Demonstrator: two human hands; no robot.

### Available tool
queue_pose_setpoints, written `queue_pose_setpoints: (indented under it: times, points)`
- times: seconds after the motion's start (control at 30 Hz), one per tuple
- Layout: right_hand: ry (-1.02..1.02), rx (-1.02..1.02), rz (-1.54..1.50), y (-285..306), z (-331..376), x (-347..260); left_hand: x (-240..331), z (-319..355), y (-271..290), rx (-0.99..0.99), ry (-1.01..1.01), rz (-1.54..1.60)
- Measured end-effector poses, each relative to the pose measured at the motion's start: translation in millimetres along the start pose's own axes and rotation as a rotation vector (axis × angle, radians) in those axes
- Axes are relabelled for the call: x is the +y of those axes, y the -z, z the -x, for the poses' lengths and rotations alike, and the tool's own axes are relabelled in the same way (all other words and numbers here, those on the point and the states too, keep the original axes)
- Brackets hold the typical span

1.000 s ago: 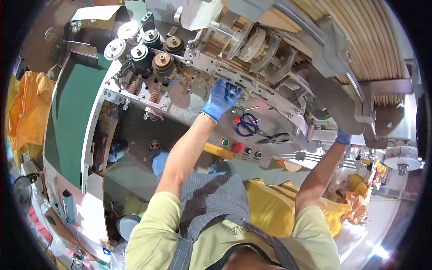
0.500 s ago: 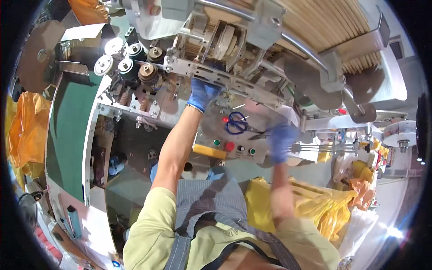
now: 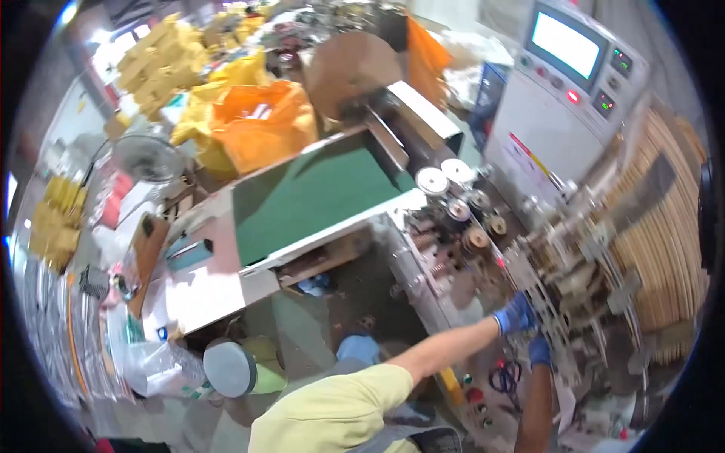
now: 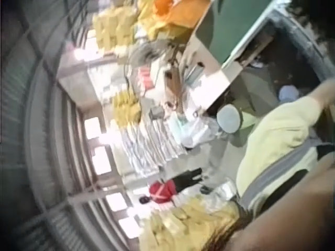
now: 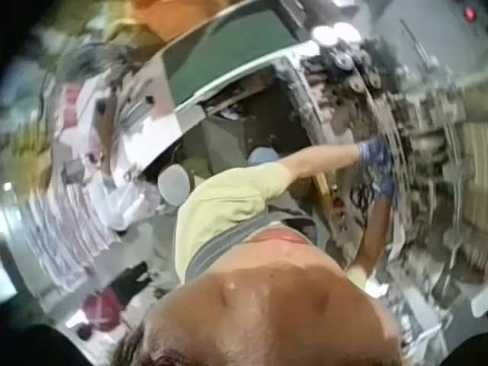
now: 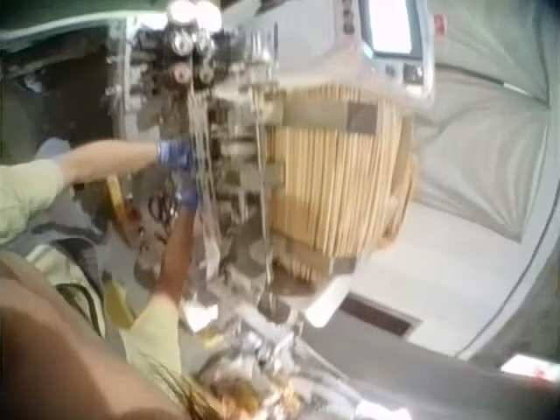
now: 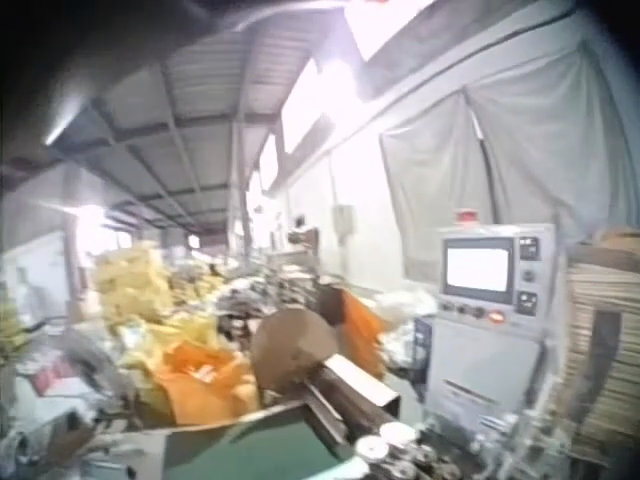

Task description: Collecting bundles of wooden sticks from a machine, placing them into plastic bags, and sealing the bags using a heat sealer.

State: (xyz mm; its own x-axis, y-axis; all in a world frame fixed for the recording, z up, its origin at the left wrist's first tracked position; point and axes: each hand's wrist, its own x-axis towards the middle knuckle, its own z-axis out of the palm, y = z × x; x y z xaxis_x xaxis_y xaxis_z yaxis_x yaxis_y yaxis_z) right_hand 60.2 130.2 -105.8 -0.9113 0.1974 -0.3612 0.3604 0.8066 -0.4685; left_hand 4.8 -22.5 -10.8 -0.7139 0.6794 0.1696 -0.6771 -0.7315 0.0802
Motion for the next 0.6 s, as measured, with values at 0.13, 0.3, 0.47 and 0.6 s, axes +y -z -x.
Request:
queue_pose_setpoints:
  times: [0.13, 0.3, 0.47, 0.6]
  points:
    - [0.167, 0.095, 0.632, 13, -19, 124, -30, -22, -35, 0.048, 0.133, 0.238]
    - [0.374, 0.149, 1.386, 19, -48, 211, -23, -25, -63, -0.182, 0.187, 0.276]
    - [0.392, 0.192, 1.295, 2, -52, 194, -12, -22, -73, 0.208, 0.109, 0.140]
    - [0.163, 0.242, 0.559, 20, -30, 122, -6, -21, -71, 0.240, 0.112, 0.108]
